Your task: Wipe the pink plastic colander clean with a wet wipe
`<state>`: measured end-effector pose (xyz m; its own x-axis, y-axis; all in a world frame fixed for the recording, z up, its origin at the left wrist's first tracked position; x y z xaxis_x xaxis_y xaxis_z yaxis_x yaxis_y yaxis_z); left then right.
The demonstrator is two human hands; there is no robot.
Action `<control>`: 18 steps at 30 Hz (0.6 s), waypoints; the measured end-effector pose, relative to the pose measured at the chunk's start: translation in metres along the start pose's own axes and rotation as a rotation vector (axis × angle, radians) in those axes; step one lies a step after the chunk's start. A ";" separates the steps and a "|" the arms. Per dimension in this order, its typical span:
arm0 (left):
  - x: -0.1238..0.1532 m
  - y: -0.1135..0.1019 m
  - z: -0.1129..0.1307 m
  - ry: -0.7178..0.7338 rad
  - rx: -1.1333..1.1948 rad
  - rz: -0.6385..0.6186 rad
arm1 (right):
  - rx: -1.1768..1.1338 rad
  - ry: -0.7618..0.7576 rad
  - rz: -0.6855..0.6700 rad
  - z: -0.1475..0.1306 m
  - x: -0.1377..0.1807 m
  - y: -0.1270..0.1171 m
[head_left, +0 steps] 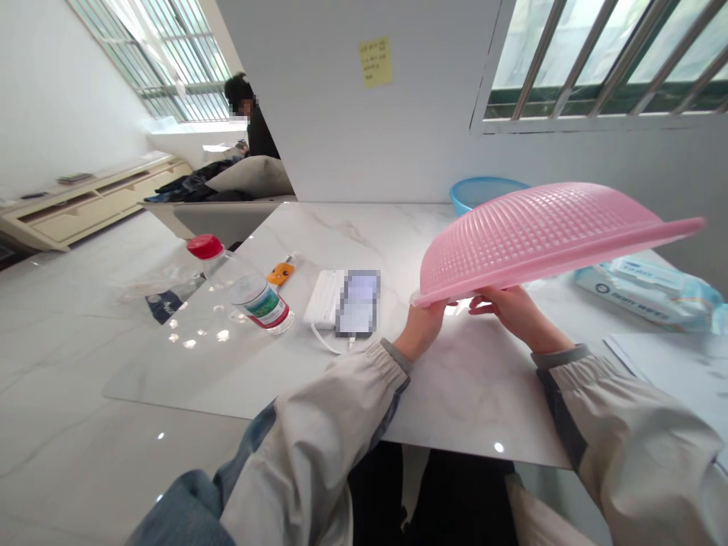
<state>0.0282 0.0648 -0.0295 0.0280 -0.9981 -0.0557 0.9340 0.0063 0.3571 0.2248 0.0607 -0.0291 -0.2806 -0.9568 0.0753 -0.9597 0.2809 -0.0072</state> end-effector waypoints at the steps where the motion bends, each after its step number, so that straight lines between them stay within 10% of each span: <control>1: 0.000 -0.002 0.001 0.009 -0.013 0.019 | -0.005 0.000 0.013 -0.001 0.000 -0.001; 18: -0.010 -0.022 -0.011 -0.044 0.037 0.301 | -0.223 -0.024 0.213 0.007 -0.020 -0.015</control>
<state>0.0114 0.0757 -0.0473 0.2856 -0.9534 0.0976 0.8726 0.3008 0.3848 0.2450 0.0750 -0.0374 -0.4778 -0.8755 0.0720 -0.8533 0.4820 0.1990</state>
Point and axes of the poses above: each hand's wrist, its own x-axis away from the middle knuckle, its own y-axis out of the palm, z = x × y, the point moved 6 cm from there along -x, towards the middle knuckle, and after that the axes turned 11 degrees about z, right-handed, at the moved point
